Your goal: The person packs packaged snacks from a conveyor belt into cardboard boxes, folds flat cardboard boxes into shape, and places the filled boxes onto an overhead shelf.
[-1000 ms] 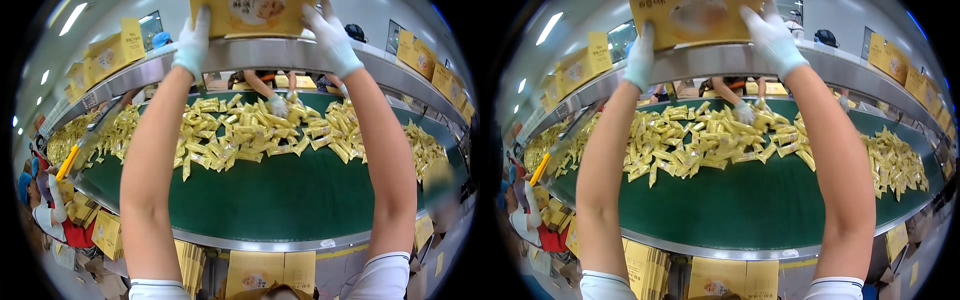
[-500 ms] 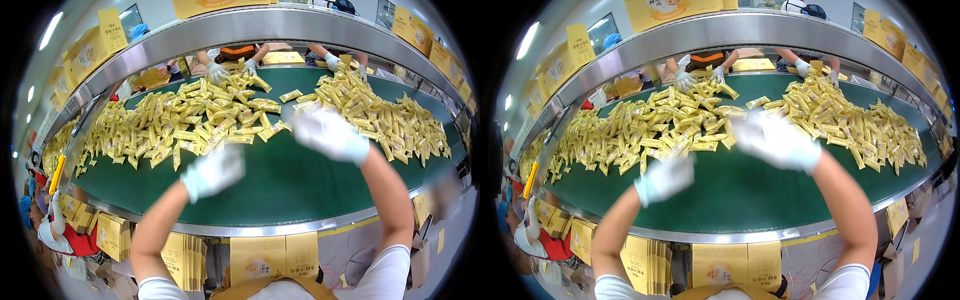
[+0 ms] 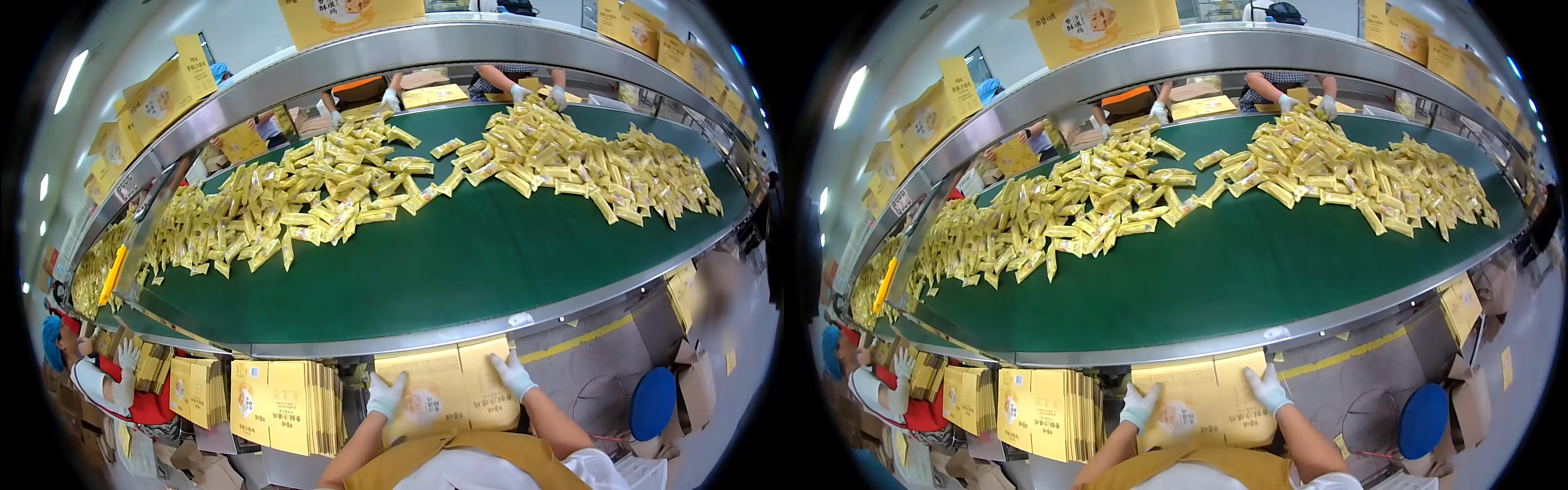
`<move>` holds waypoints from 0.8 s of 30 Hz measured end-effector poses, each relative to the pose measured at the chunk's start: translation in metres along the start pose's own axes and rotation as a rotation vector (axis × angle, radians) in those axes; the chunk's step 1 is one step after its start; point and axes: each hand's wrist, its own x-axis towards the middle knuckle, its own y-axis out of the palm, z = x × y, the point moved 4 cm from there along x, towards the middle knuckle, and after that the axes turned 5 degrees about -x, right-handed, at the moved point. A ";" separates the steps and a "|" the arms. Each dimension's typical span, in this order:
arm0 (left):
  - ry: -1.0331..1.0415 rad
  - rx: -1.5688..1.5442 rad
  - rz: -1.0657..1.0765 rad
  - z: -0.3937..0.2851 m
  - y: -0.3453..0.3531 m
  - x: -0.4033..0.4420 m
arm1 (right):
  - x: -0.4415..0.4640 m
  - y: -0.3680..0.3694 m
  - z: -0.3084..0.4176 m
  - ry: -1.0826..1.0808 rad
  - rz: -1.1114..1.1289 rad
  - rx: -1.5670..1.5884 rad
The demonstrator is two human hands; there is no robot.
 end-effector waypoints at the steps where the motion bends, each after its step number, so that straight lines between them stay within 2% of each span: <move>1: 0.014 -0.030 0.006 0.003 -0.001 -0.002 | -0.001 -0.002 0.000 -0.007 0.048 0.062; 4: 0.067 -0.125 0.037 -0.007 -0.009 -0.007 | -0.001 -0.004 -0.016 -0.107 -0.084 -0.147; 6: 0.211 -0.208 -0.094 0.009 -0.005 -0.005 | -0.012 -0.009 -0.018 -0.187 -0.213 -0.244; 9: 0.397 -0.292 -0.216 0.014 -0.006 -0.016 | -0.045 -0.023 -0.015 -0.379 -0.067 0.363; 12: 0.557 -0.327 -0.189 -0.041 -0.015 -0.055 | -0.051 -0.013 -0.085 -0.031 0.422 0.610; 15: 0.783 -0.307 0.058 -0.107 -0.011 -0.055 | -0.064 -0.043 -0.095 -0.142 0.287 0.667; 16: 0.844 -0.393 0.160 -0.124 -0.003 -0.047 | -0.080 -0.072 -0.070 -0.204 0.135 0.639; 18: 0.947 -0.098 0.143 -0.161 0.009 -0.040 | -0.084 -0.134 -0.071 -0.173 -0.142 0.605; 20: 1.083 0.237 0.198 -0.177 0.033 -0.017 | -0.087 -0.188 -0.074 -0.122 -0.397 0.823; 21: 1.088 0.328 0.343 -0.186 0.048 -0.006 | -0.082 -0.214 -0.085 -0.136 -0.458 0.956; 23: 1.218 0.623 0.394 -0.190 0.083 0.017 | -0.091 -0.257 -0.083 -0.129 -0.510 1.149; 24: 1.159 0.727 0.460 -0.194 0.093 0.021 | -0.088 -0.275 -0.097 -0.154 -0.537 1.180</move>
